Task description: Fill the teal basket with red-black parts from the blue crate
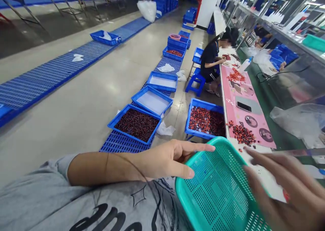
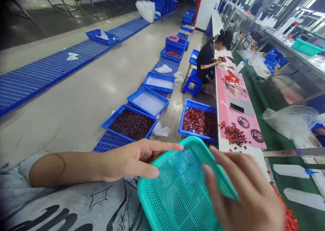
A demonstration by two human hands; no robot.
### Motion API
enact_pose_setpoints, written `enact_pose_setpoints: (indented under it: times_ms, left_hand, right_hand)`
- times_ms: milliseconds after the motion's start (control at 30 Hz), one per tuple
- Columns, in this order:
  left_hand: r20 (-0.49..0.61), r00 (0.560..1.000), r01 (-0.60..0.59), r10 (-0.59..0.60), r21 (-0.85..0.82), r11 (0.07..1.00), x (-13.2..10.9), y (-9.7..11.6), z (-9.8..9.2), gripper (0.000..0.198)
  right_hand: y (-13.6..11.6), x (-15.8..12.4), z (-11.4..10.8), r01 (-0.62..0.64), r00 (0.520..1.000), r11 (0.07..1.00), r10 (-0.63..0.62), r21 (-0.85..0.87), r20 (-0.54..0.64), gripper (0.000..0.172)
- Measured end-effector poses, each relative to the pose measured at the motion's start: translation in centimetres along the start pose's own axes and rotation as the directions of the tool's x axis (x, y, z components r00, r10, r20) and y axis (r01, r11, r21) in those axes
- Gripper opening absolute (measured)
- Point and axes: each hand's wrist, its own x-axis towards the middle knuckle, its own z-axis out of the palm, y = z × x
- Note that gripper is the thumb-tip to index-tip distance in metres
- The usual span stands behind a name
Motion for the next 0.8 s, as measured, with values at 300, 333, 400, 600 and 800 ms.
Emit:
enact_pose_setpoints:
  times_ms: [300, 333, 400, 600, 800]
  left_hand:
    - [-0.137, 0.989, -0.025, 0.049, 0.175, 0.984, 0.1, 1.3, -1.7, 0.053]
    - [-0.137, 0.989, -0.033, 0.064, 0.219, 0.975, 0.2, 1.2, -2.0, 0.053]
    - [-0.13, 0.987, -0.049, 0.095, 0.323, 0.945, 0.4, 0.7, -2.3, 0.056]
    - [-0.082, 0.981, -0.099, 0.178, 0.578, 0.81, 0.5, -0.3, -2.8, 0.058]
    - [-0.031, 0.987, -0.095, 0.156, 0.673, 0.733, 0.6, -0.1, -3.5, 0.051]
  right_hand:
    - [-4.9, 4.4, 4.2, 0.211, 0.976, 0.975, -0.205, -0.068, 0.077, 0.012]
    - [-5.0, 4.2, 4.5, 0.195, 0.979, 0.977, -0.188, -0.082, 0.084, 0.015]
    - [-5.5, 4.1, 5.0, 0.174, 0.98, 0.975, -0.158, -0.141, 0.117, 0.025]
    - [-7.2, 4.1, 6.6, 0.139, 0.979, 0.949, -0.089, -0.284, 0.181, 0.036]
    - [-7.6, 3.9, 7.7, 0.131, 0.973, 0.95, -0.069, -0.283, 0.219, 0.029]
